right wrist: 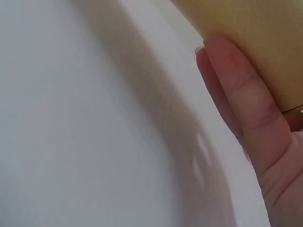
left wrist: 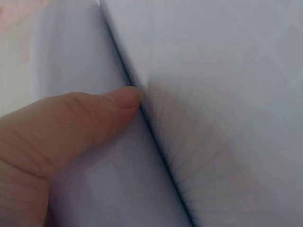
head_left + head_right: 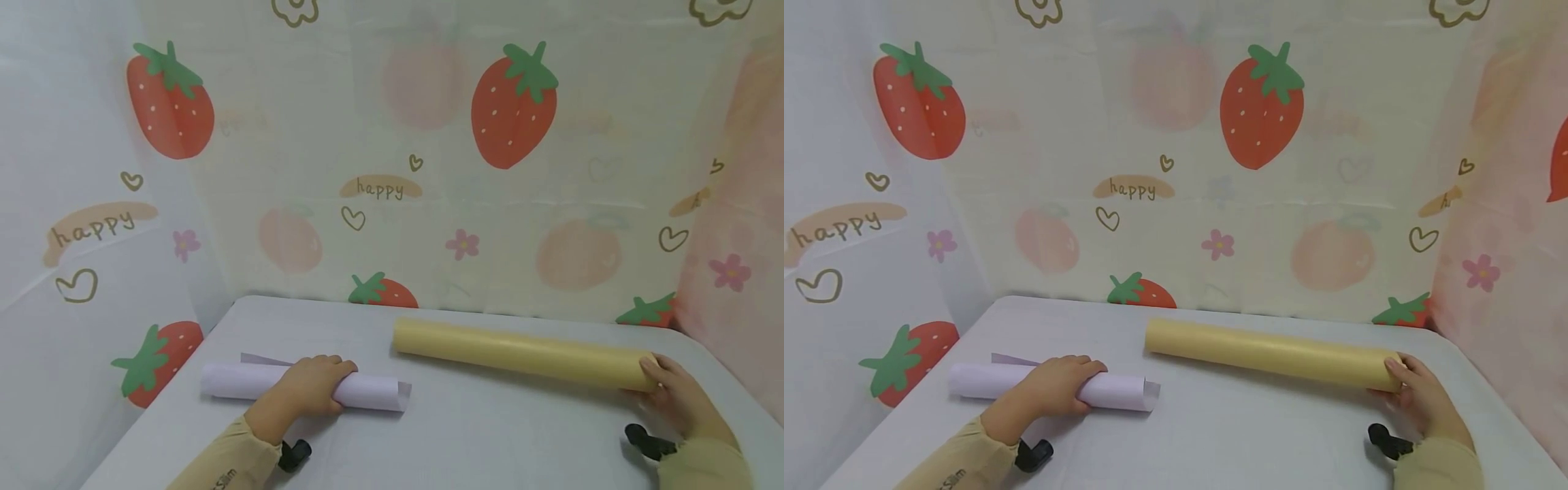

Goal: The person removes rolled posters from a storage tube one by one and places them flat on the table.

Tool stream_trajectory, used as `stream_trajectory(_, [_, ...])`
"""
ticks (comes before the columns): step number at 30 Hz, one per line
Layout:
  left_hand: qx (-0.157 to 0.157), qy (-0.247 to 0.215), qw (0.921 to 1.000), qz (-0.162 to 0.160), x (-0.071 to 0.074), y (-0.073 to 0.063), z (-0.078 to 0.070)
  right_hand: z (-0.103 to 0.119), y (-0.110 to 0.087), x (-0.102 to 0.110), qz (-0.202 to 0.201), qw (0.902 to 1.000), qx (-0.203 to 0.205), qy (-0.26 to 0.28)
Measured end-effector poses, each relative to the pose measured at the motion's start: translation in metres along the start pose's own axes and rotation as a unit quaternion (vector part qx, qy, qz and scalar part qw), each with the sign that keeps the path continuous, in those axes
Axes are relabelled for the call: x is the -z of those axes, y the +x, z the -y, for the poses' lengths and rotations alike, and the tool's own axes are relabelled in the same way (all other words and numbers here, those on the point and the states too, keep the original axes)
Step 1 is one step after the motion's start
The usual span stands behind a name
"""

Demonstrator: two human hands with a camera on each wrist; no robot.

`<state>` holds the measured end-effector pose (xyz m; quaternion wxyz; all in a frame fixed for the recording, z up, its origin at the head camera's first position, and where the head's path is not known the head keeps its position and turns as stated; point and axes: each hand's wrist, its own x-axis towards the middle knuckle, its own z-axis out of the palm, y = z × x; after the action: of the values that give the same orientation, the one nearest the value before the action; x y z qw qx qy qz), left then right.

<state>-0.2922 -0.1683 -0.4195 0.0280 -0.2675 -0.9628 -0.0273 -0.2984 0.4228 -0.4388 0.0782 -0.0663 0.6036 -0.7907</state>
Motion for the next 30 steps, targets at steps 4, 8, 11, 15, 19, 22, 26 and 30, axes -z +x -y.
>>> stream_trajectory(4, [-0.001,0.001,1.0,0.004,0.001,0.001,0.0,0.006,0.011,-0.011,0.006,0.9993,0.032,0.018])
stream_trajectory(8, [-0.003,0.002,1.0,0.003,0.004,0.001,0.0,0.014,0.025,-0.025,0.003,0.9988,0.042,0.024])
stream_trajectory(11, [-0.004,0.002,1.0,0.001,0.006,0.002,-0.001,0.02,0.037,-0.038,-0.006,0.9991,0.035,0.024])
stream_trajectory(15, [-0.01,0.004,0.9999,0.002,0.006,0.004,-0.001,0.025,0.052,-0.053,-0.011,0.9995,0.024,0.02])
stream_trajectory(19, [-0.011,0.002,0.9999,0.006,0.004,0.006,0.0,0.028,0.066,-0.07,-0.031,0.9993,-0.009,-0.021])
stream_trajectory(22, [-0.009,0.001,0.9999,0.01,0.003,0.006,0.0,0.026,0.076,-0.081,-0.042,0.9963,-0.031,-0.068])
stream_trajectory(26, [-0.009,0.001,0.9999,0.012,0.001,0.006,0.001,0.02,0.085,-0.088,-0.054,0.9925,-0.051,-0.097])
stream_trajectory(30, [-0.011,0.008,0.9999,0.008,-0.001,0.008,0.002,0.014,0.093,-0.09,-0.078,0.9906,-0.086,-0.073])
